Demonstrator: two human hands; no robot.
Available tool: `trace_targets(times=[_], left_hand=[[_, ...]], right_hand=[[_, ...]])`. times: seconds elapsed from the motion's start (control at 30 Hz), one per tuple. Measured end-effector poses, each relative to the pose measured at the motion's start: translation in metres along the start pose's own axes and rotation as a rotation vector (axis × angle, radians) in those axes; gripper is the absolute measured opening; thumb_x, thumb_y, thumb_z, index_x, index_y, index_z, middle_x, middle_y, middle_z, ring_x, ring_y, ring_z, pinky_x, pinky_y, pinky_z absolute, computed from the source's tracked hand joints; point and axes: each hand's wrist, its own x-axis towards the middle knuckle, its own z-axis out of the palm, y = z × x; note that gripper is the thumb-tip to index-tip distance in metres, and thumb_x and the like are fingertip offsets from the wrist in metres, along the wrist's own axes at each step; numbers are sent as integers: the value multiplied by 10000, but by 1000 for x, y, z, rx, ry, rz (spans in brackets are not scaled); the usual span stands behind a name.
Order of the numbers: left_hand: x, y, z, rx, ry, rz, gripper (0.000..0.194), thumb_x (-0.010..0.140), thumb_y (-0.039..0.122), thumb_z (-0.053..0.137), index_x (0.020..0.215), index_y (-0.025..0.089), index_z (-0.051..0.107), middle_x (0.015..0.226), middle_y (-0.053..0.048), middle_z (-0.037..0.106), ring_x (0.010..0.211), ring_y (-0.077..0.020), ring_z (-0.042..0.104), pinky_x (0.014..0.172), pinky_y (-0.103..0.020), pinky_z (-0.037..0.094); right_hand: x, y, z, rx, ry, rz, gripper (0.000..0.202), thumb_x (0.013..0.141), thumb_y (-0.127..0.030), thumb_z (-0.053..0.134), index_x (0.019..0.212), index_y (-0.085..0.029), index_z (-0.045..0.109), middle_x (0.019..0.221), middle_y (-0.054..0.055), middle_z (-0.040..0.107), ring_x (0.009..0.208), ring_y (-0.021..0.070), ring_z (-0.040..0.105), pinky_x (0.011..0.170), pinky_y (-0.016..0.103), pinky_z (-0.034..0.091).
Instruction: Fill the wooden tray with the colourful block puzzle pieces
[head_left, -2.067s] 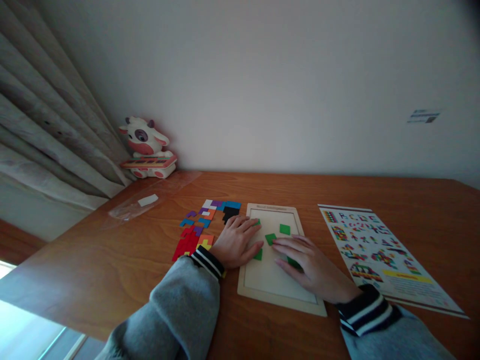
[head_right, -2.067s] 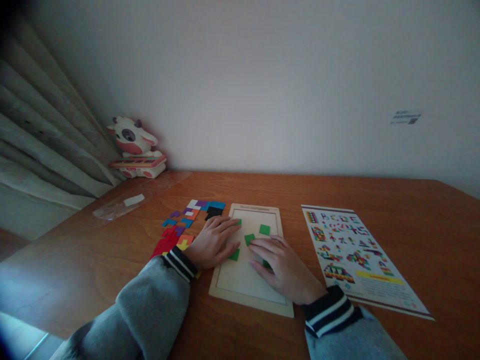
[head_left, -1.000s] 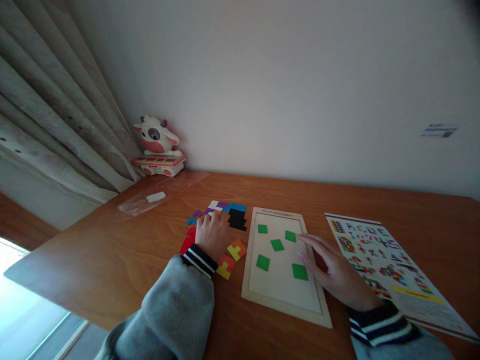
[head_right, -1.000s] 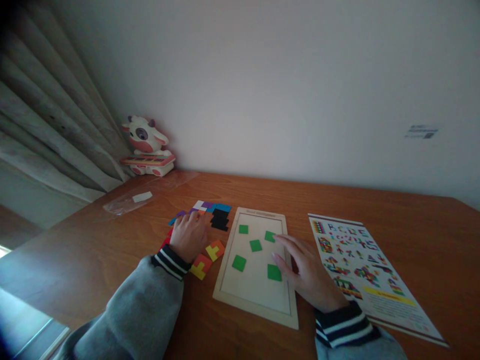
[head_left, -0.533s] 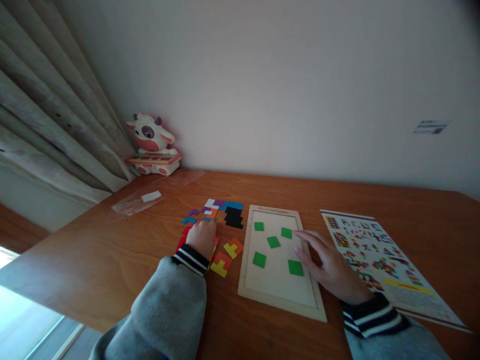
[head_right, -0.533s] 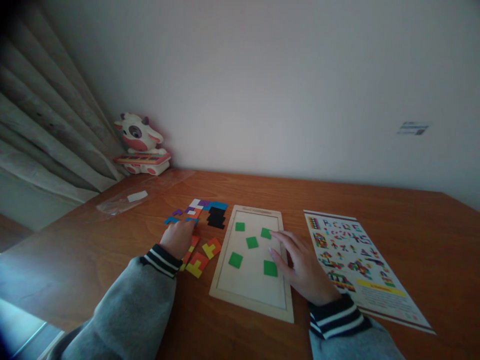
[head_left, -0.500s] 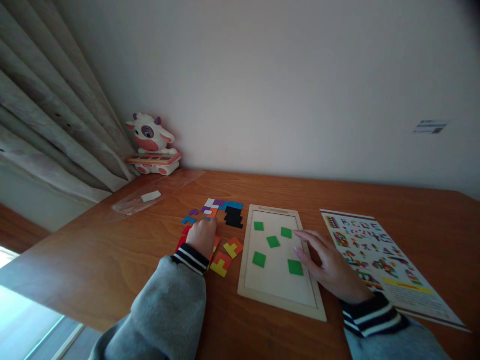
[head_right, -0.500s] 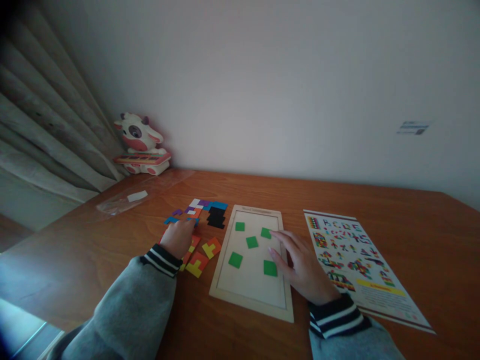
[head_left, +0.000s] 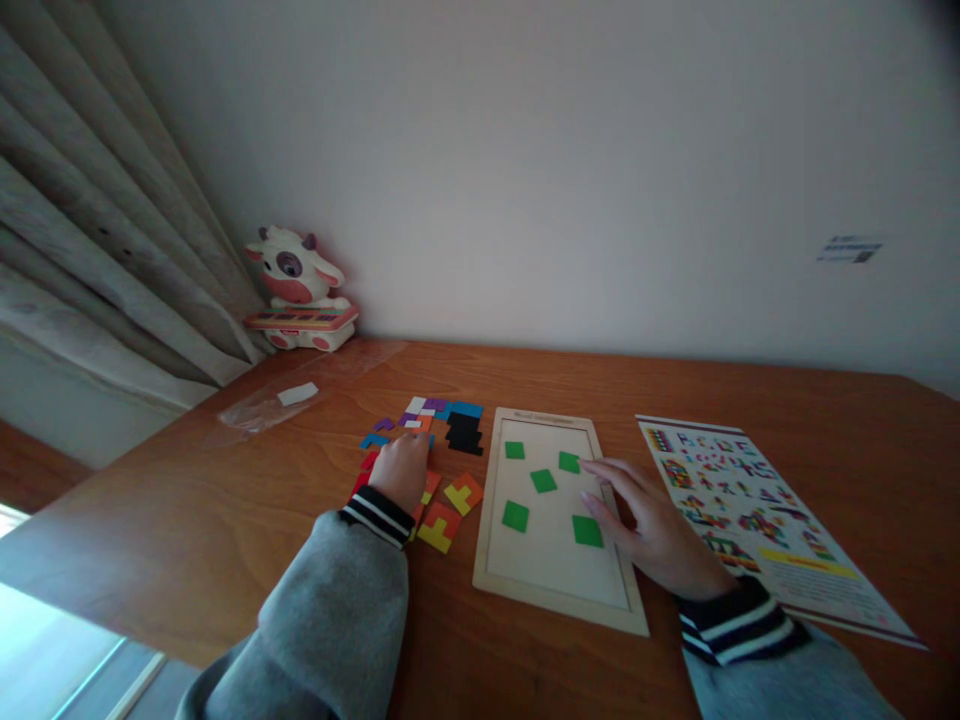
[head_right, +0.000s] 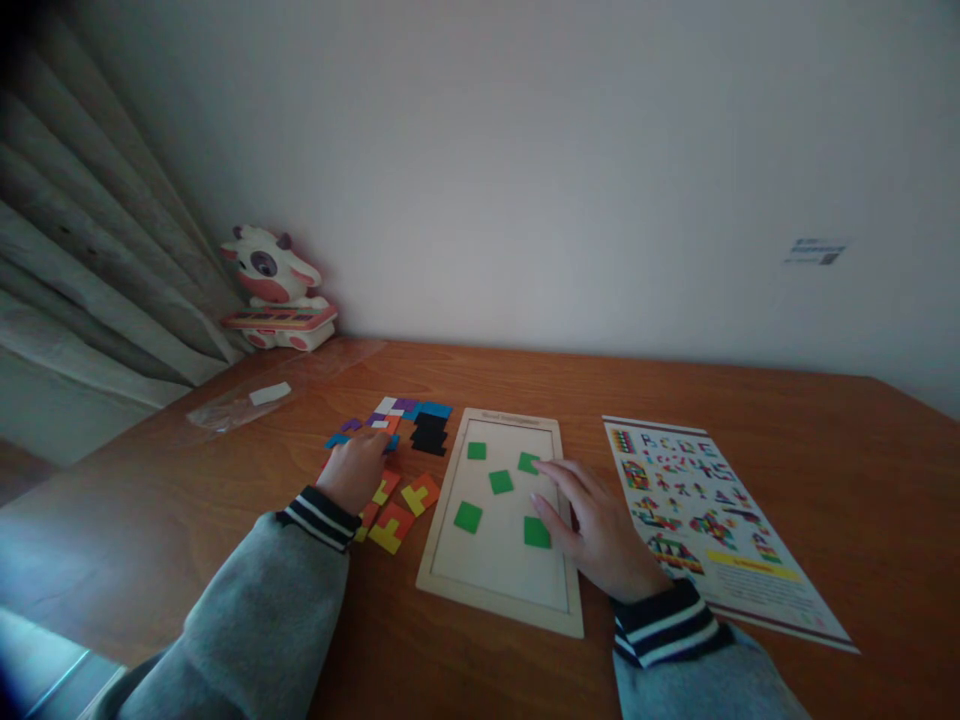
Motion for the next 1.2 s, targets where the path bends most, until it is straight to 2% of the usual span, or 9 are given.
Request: trace_targets(times=[0.2,0.37,0.57,0.73,0.8,0.9,0.97,1.07,1.2], left_hand=[[1,-3,3,-17,-1,5,233,923,112,431,1042,142,629,1014,-129,702,984,-274,685,826,-371,526],[4,-6,4,-64,40,48,203,899,110,482,1032,160,626,1056,-109,695,1033,-261,670,832,-345,515],[6,-10,1,-63,42,47,218,879,98,488,1024,168,634,982,-97,715,1023,-256,676,859,-351,514],[8,-10,5,-144,151,118,280,866,68,480,1045,163,672,1011,-88,715,992,-240,682,876,-359,536],[6,-3,9,-293,271,211,303,873,71,489,1061,182,699,1074,-78,701,991,-211,678,900,-340,542],[0,19,18,-588,413,412,255,890,112,531,1000,203,743,1097,-68,691,988,-177,671,911,-306,553],[-7,38,23,-741,407,524,229,912,148,542,996,200,749,1068,-67,700,967,-170,675,882,-296,568],[-15,63,28,-862,345,610,217,930,176,548,1018,187,746,1036,-70,701,940,-161,676,861,-277,570],[-17,74,31,-786,254,620,262,929,158,519,1086,177,728,1070,-83,669,962,-172,650,874,-294,555]], right_hand=[[0,-1,0,6,-13,-15,382,973,-364,518,1336,-246,506,1283,109,601,1190,260,579,1023,469,488],[1,-2,0,5,13,-19,375,963,-367,531,1319,-250,528,1263,110,616,1162,266,600,997,474,510],[2,-5,-1,6,28,-20,366,954,-381,533,1297,-256,561,1236,104,639,1142,267,618,986,462,521],[2,-5,0,0,26,-15,367,956,-373,536,1302,-251,549,1247,103,635,1160,262,609,994,456,518],[3,-4,0,0,24,-16,364,958,-368,534,1302,-250,546,1253,104,631,1170,259,604,1003,458,513],[3,-6,-1,1,24,-14,344,957,-368,536,1276,-244,570,1241,104,638,1162,259,611,999,461,517],[4,-8,-1,4,6,-23,325,961,-356,530,1262,-249,588,1240,97,648,1160,255,616,997,458,521],[7,-14,0,7,-68,-99,320,984,-297,488,1287,-271,590,1271,68,662,1200,234,602,1031,450,501],[10,-23,6,-12,-141,-190,348,991,-240,461,1310,-289,591,1349,38,636,1287,223,551,1096,475,445]])
